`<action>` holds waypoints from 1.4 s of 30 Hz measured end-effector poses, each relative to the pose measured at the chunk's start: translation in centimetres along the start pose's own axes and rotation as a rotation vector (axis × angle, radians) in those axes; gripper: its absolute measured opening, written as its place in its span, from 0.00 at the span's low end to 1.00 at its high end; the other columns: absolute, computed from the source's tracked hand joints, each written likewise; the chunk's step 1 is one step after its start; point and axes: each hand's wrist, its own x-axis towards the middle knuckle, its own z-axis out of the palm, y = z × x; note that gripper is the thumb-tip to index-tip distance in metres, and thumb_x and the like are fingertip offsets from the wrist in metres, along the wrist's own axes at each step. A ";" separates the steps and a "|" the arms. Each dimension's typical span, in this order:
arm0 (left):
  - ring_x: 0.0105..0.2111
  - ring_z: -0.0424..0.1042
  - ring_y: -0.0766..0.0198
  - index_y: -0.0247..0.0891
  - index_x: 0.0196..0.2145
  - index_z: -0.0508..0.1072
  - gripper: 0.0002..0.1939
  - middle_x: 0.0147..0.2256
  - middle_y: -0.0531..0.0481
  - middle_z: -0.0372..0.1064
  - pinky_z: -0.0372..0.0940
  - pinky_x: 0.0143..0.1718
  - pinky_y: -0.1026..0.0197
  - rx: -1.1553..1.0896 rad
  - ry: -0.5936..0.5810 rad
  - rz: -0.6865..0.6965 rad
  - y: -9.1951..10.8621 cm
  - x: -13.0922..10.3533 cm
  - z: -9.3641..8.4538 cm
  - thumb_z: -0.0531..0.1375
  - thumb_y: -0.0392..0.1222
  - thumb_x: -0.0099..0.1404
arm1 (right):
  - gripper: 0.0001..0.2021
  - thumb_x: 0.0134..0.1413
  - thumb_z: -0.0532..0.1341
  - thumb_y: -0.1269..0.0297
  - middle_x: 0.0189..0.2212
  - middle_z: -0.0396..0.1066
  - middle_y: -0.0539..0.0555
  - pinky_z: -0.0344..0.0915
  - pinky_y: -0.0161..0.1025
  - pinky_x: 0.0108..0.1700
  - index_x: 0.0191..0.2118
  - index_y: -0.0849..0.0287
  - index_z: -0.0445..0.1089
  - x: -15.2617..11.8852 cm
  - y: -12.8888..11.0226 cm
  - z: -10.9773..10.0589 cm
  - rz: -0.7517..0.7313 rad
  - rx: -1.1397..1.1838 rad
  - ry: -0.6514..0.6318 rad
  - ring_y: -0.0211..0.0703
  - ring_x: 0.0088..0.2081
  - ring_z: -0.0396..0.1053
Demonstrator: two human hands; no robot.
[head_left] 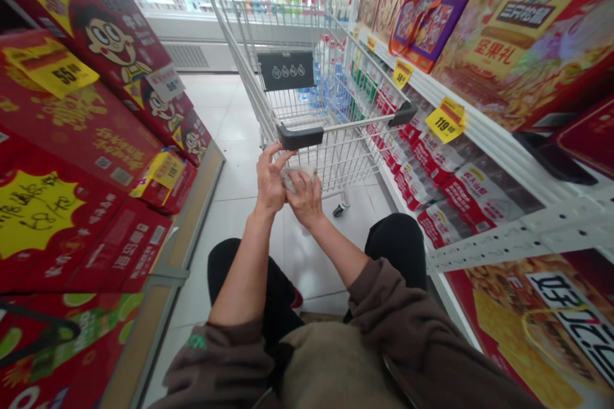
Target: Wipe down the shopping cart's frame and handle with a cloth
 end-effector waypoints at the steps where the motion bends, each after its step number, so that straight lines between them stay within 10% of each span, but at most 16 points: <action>1: 0.64 0.63 0.51 0.42 0.49 0.79 0.45 0.60 0.40 0.67 0.52 0.70 0.46 0.029 -0.008 -0.001 0.2 0.0 0.1 0.30 0.71 0.73 | 0.14 0.70 0.61 0.60 0.59 0.70 0.52 0.63 0.53 0.65 0.57 0.38 0.74 0.0 0.7 -0.1 0.004 0.008 0.001 0.47 0.62 0.62; 9: 0.62 0.64 0.51 0.43 0.52 0.75 0.43 0.58 0.40 0.64 0.54 0.68 0.45 0.068 0.013 -0.021 0.7 -0.2 0.5 0.31 0.70 0.74 | 0.24 0.63 0.55 0.79 0.58 0.64 0.62 0.65 0.57 0.63 0.57 0.50 0.77 -1.3 6.7 -2.1 0.500 0.048 0.286 0.52 0.61 0.59; 16: 0.61 0.64 0.54 0.42 0.51 0.74 0.43 0.56 0.41 0.60 0.54 0.70 0.48 -0.002 0.061 -0.050 1.0 -0.7 0.0 0.29 0.71 0.73 | 0.22 0.67 0.59 0.74 0.60 0.65 0.54 0.64 0.53 0.64 0.56 0.38 0.75 -0.4 3.2 -0.9 0.186 0.070 0.163 0.49 0.63 0.59; 20: 0.59 0.66 0.54 0.42 0.51 0.75 0.44 0.55 0.41 0.61 0.56 0.69 0.48 0.067 0.034 -0.046 1.1 -1.0 -0.9 0.28 0.70 0.73 | 0.19 0.67 0.58 0.75 0.58 0.66 0.58 0.65 0.53 0.62 0.53 0.46 0.77 -1.5 4.1 -0.7 0.360 0.036 0.216 0.50 0.60 0.59; 23: 0.60 0.64 0.53 0.41 0.54 0.72 0.40 0.54 0.41 0.61 0.57 0.67 0.48 0.072 0.183 -0.046 1.2 -2.3 0.8 0.30 0.66 0.76 | 0.20 0.68 0.53 0.76 0.58 0.64 0.62 0.63 0.54 0.62 0.54 0.55 0.77 -1.8 4.3 -1.0 0.544 0.034 0.272 0.52 0.61 0.58; 26: 0.62 0.61 0.51 0.39 0.56 0.70 0.37 0.55 0.38 0.61 0.56 0.67 0.45 0.138 0.345 -0.047 1.4 -4.2 3.8 0.33 0.66 0.76 | 0.16 0.69 0.57 0.69 0.59 0.66 0.59 0.65 0.53 0.62 0.56 0.49 0.76 -1.5 3.0 -0.8 0.383 0.038 0.186 0.51 0.61 0.59; 29: 0.61 0.63 0.50 0.40 0.54 0.71 0.39 0.55 0.37 0.64 0.53 0.66 0.45 0.238 0.272 -0.096 1.5 -5.5 5.4 0.31 0.66 0.76 | 0.14 0.69 0.60 0.62 0.58 0.70 0.54 0.66 0.51 0.62 0.56 0.42 0.75 -1.7 3.2 -0.7 0.170 0.021 0.080 0.49 0.61 0.60; 35: 0.60 0.68 0.54 0.39 0.60 0.70 0.38 0.56 0.39 0.71 0.52 0.66 0.48 0.207 0.156 -0.082 0.7 -5.7 4.8 0.30 0.60 0.78 | 0.21 0.64 0.53 0.76 0.57 0.67 0.61 0.66 0.59 0.61 0.52 0.51 0.78 -1.7 6.9 -1.5 0.617 0.010 0.297 0.54 0.59 0.59; 42: 0.56 0.71 0.53 0.41 0.62 0.69 0.42 0.56 0.40 0.72 0.50 0.60 0.46 0.308 0.048 -0.158 0.7 -5.4 3.6 0.25 0.60 0.77 | 0.25 0.60 0.55 0.79 0.58 0.67 0.57 0.67 0.53 0.62 0.54 0.47 0.77 -1.1 5.5 -1.5 0.460 0.052 0.157 0.51 0.59 0.61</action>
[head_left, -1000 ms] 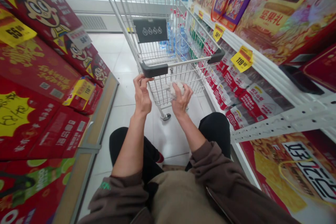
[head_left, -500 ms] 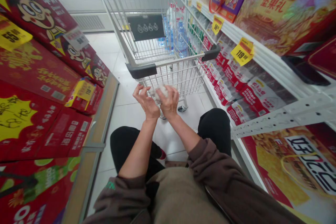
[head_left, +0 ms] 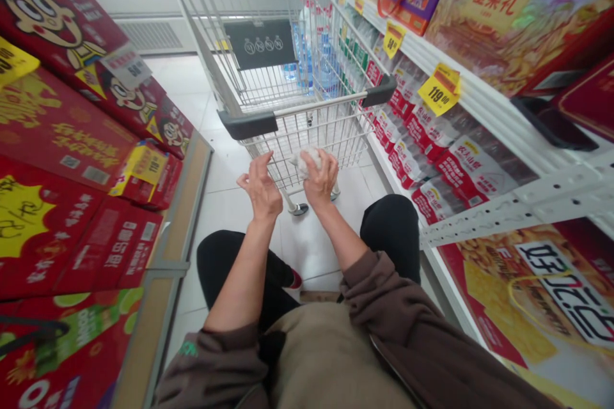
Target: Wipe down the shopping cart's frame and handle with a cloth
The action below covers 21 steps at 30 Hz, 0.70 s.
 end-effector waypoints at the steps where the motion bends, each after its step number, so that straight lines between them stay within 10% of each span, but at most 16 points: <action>1: 0.55 0.71 0.52 0.42 0.62 0.70 0.43 0.56 0.40 0.73 0.50 0.59 0.46 0.018 -0.019 -0.001 -0.1 0.1 -0.3 0.24 0.60 0.76 | 0.25 0.59 0.54 0.79 0.58 0.67 0.58 0.67 0.53 0.61 0.54 0.48 0.77 0.3 0.6 -0.2 0.042 -0.010 0.031 0.51 0.59 0.61; 5: 0.53 0.71 0.51 0.42 0.60 0.71 0.44 0.53 0.41 0.72 0.50 0.57 0.44 0.061 0.011 -0.033 0.2 0.0 -0.5 0.22 0.58 0.76 | 0.26 0.56 0.52 0.80 0.56 0.66 0.60 0.69 0.56 0.59 0.54 0.52 0.76 1.1 1.9 -0.8 0.213 -0.048 0.166 0.53 0.57 0.61; 10: 0.63 0.59 0.44 0.44 0.55 0.77 0.39 0.58 0.39 0.68 0.46 0.62 0.37 0.159 0.196 -0.156 1.3 -0.9 0.5 0.29 0.56 0.78 | 0.27 0.55 0.55 0.79 0.57 0.66 0.58 0.68 0.54 0.61 0.55 0.49 0.76 -0.3 0.4 -0.8 0.047 0.021 0.038 0.51 0.58 0.60; 18: 0.67 0.57 0.48 0.45 0.48 0.78 0.36 0.53 0.42 0.74 0.37 0.66 0.34 0.192 0.054 -0.190 0.7 -0.2 -0.8 0.30 0.49 0.79 | 0.26 0.55 0.53 0.81 0.57 0.63 0.63 0.66 0.57 0.62 0.55 0.56 0.75 1.5 2.7 -1.2 0.354 -0.025 0.164 0.54 0.60 0.59; 21: 0.67 0.57 0.48 0.42 0.45 0.76 0.36 0.54 0.39 0.73 0.41 0.66 0.35 0.167 0.077 -0.249 0.6 0.2 -0.8 0.28 0.49 0.79 | 0.26 0.56 0.55 0.80 0.57 0.64 0.62 0.66 0.55 0.62 0.56 0.54 0.75 0.1 1.0 -0.9 0.226 0.011 0.103 0.52 0.59 0.60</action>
